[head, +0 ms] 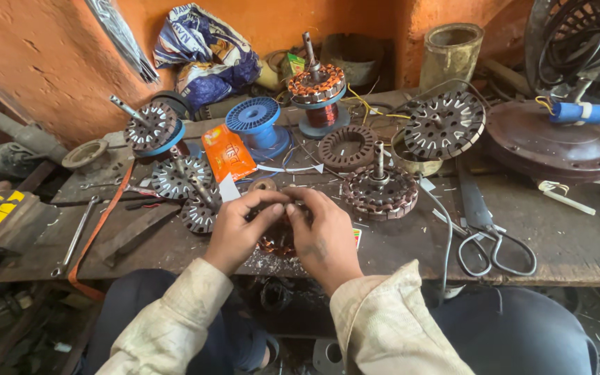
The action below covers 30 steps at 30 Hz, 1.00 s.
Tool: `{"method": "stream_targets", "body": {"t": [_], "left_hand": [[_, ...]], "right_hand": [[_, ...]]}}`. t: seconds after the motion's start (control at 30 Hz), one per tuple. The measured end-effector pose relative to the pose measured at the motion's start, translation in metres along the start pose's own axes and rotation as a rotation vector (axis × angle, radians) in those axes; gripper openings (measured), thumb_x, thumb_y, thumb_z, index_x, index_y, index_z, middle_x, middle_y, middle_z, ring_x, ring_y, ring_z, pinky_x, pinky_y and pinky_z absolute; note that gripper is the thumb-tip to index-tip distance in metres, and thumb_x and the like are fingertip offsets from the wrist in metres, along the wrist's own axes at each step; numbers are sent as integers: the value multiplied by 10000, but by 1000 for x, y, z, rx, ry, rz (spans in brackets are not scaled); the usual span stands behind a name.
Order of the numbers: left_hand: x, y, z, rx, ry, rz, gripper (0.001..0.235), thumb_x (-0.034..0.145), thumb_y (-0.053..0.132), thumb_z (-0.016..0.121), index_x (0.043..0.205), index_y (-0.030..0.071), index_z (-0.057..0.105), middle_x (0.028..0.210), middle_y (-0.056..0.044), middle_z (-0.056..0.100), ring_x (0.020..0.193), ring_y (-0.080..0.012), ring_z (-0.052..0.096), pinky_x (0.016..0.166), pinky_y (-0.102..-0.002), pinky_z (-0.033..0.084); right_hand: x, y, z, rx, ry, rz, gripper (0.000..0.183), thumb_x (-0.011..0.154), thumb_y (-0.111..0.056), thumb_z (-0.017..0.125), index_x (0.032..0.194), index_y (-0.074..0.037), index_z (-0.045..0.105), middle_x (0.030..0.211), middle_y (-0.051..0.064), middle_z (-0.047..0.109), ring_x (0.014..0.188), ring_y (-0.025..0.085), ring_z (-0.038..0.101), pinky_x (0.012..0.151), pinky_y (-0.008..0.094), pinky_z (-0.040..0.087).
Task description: The person wraps small white insulating strips around the copper windings of a motor armature. They use scissors to cut the strips to length and tuck them into the slots between the windings. The work is performed one armature at a time on a cluttered workbench.
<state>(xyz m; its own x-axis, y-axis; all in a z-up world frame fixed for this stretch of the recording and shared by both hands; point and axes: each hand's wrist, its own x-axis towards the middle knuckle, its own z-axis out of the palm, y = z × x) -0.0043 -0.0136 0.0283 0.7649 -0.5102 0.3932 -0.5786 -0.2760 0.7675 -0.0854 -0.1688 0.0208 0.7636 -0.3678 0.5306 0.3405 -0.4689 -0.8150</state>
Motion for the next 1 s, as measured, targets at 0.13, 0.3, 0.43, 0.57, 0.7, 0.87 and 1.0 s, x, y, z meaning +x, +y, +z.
{"method": "stream_targets", "body": {"t": [0.13,0.3,0.43,0.57,0.7,0.87,1.0], "left_hand": [[-11,1,1,-62,5,136,417,965,158,696,1356,50,598,1171,-80,757,1083,-137,699,964,-291,538],[-11,2,-3,26,123,252,794,904,210,796,1546,53,356,1273,-113,707,1186,-200,660,1017,-329,467],[-12,6,-4,219,314,165,751,802,280,856,1420,56,492,1171,-100,702,1032,-196,660,920,-314,523],[-17,8,-5,165,262,-86,419,873,302,779,1215,74,698,1075,-75,770,940,-171,712,868,-303,564],[-20,3,-7,72,192,-17,340,958,259,699,1216,37,704,1202,-80,743,1095,-147,685,946,-297,516],[-11,-12,-13,-58,151,-89,329,957,229,662,1227,50,717,1185,-74,759,1073,-136,690,943,-285,536],[-11,-19,-14,-88,130,-76,294,981,185,633,1227,49,717,1190,-70,762,1068,-129,686,931,-276,539]], "right_hand": [[-6,-6,-6,17,5,45,318,877,-183,701,1185,-107,727,1051,150,752,972,327,718,834,394,551],[-4,-14,-11,94,-8,221,345,816,-199,794,1136,-77,750,965,129,781,875,229,754,776,353,576],[-4,-22,-9,276,-106,536,334,768,-175,805,1079,-62,759,849,109,787,699,166,741,640,352,592],[-9,-26,1,304,-94,496,348,770,-173,802,1080,-34,727,873,107,807,771,181,763,706,345,599],[-22,-33,15,87,-93,171,352,774,-127,783,1108,-22,734,1027,159,758,961,279,743,847,370,564],[-27,-41,18,109,-152,100,371,776,-113,741,1139,-44,703,1090,186,745,1000,327,722,874,394,544],[-19,-37,6,-23,-121,198,172,870,-169,699,1020,-122,768,982,112,766,870,289,749,797,375,576]]}}
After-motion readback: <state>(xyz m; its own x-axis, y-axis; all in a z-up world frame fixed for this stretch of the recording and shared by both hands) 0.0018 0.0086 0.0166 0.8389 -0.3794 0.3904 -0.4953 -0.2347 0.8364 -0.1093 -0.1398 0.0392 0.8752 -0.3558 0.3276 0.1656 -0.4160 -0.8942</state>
